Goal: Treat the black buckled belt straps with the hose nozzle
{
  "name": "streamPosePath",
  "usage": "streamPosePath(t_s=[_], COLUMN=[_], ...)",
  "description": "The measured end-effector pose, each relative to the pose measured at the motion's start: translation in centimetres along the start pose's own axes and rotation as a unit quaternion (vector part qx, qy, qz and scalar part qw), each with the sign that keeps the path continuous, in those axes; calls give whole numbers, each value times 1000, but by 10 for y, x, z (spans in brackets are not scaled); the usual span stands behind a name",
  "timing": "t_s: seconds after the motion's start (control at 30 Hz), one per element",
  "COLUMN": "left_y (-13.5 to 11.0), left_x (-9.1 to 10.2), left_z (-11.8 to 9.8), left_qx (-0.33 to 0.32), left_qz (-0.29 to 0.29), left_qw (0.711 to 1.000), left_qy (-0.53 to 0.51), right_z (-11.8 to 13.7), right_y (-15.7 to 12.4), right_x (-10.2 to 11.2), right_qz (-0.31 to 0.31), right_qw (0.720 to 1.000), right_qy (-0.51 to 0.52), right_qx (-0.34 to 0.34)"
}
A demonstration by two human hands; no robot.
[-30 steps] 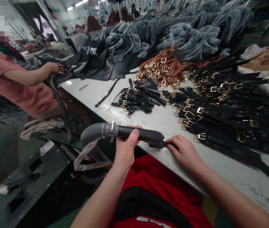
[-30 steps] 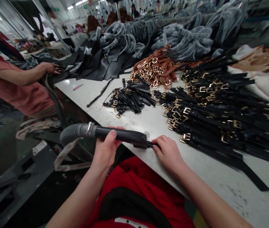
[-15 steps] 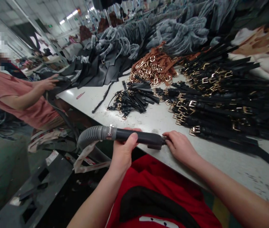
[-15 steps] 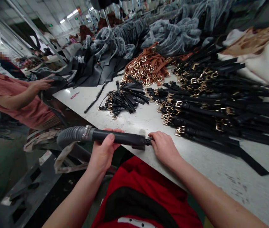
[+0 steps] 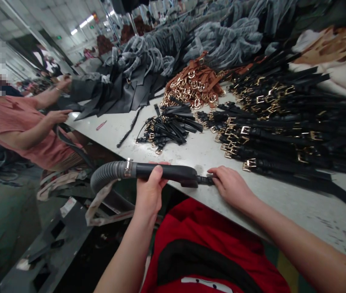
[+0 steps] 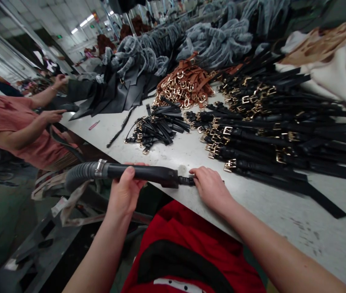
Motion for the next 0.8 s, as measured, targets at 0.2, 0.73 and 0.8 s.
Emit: streamPosePath(t_s=[0.2,0.73,0.8], left_y=[9,-31,-32], left_x=[4,65,64], left_z=[19,-21,-21], left_qx=[67,12,13], left_qz=[-5,-90,-87], left_qw=[996,992,992], left_qy=[-62,-88,-89], right_z=[-2,14,12], right_y=[-1,20,19], right_x=[-2,3,2], right_qz=[-11,99,81], right_qw=[1000,991,993], right_qy=[4,61,69], right_qx=[-8,62,52])
Point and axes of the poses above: each hand's wrist, its own y-axis towards the middle knuckle, its own x-axis out of the back of the hand, z = x × y, the point moved 4 cm from there along y, towards the middle knuckle, and after that the axes turned 8 degrees about z, right-handed, at the moved point
